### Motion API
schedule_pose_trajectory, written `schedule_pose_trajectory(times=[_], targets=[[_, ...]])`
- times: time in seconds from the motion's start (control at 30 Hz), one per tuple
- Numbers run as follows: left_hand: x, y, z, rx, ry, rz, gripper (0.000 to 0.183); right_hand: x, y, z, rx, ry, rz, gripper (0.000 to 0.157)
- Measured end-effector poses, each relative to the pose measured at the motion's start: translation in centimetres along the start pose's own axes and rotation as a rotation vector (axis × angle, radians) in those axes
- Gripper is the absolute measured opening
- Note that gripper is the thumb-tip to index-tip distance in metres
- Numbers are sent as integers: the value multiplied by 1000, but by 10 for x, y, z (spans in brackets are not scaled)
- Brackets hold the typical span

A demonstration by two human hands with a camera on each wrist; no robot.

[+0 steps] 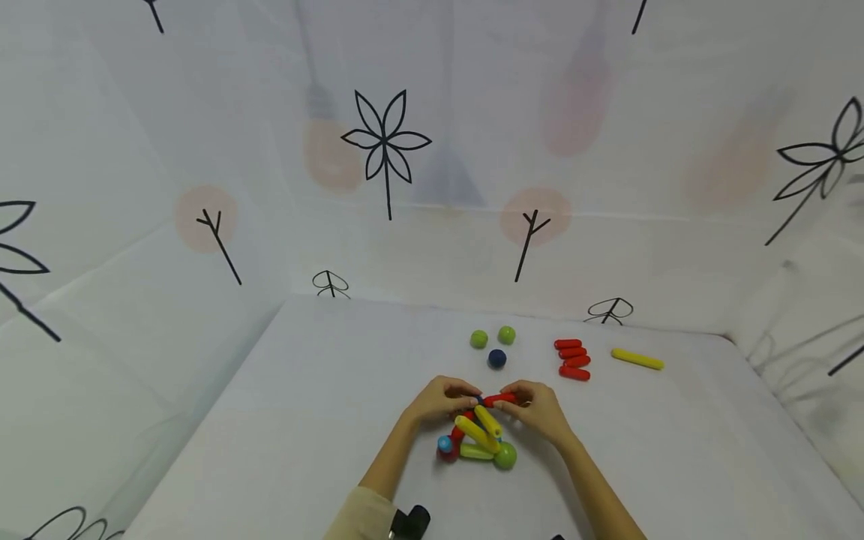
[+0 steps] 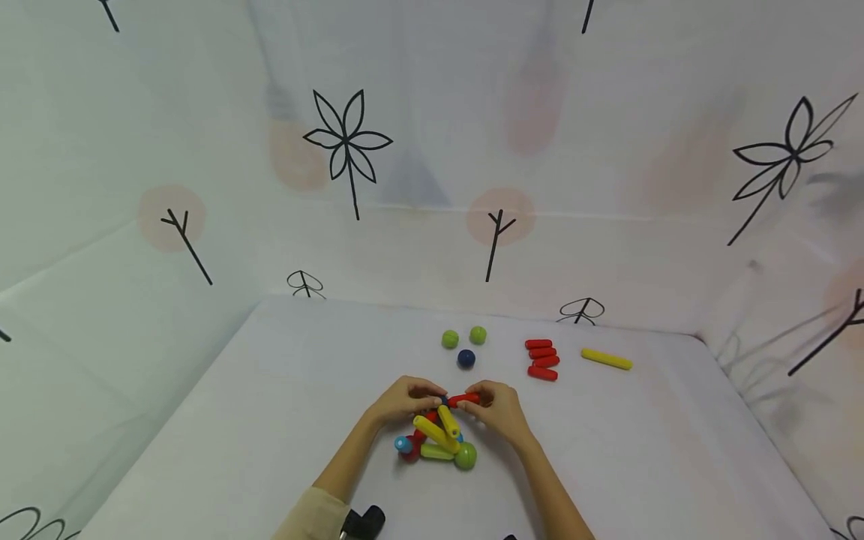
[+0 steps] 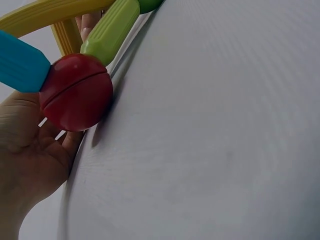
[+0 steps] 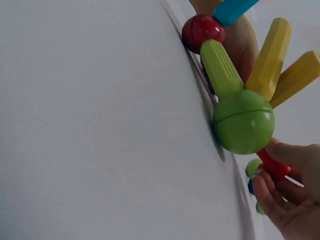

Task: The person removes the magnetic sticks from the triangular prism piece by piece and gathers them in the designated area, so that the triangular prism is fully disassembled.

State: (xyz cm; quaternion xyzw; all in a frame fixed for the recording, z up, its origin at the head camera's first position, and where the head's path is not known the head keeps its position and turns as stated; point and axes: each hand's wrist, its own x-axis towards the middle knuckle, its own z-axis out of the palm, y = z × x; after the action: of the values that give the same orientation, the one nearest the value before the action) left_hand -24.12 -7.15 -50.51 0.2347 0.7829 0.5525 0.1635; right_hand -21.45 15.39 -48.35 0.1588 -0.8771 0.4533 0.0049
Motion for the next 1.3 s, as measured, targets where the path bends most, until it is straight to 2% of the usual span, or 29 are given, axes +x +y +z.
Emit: schedule_pose_trajectory(times=[0.2, 0.3, 0.47, 0.7, 0.83, 1.07, 1.3], targets=[[0, 0, 1, -13, 22, -19, 26, -5, -4, 5, -19, 171, 0, 20], [0, 0, 1, -8, 24, -19, 26, -7, -1, 2, -3, 218, 8, 21], [-1, 0, 2, -7, 35, -25, 25, -14, 12, -17, 19, 196, 40, 23], [-5, 2, 3, -8, 55, -14, 26, -31, 31, -61, -3, 180, 177, 32], [-7, 6, 2, -9, 54, -12, 26, -41, 43, -79, -13, 176, 246, 35], [-7, 4, 2, -8, 50, -22, 26, -46, 57, -89, -93, 169, 348, 43], [-6, 4, 3, -23, 45, -23, 25, -40, 62, -88, -132, 183, 379, 42]])
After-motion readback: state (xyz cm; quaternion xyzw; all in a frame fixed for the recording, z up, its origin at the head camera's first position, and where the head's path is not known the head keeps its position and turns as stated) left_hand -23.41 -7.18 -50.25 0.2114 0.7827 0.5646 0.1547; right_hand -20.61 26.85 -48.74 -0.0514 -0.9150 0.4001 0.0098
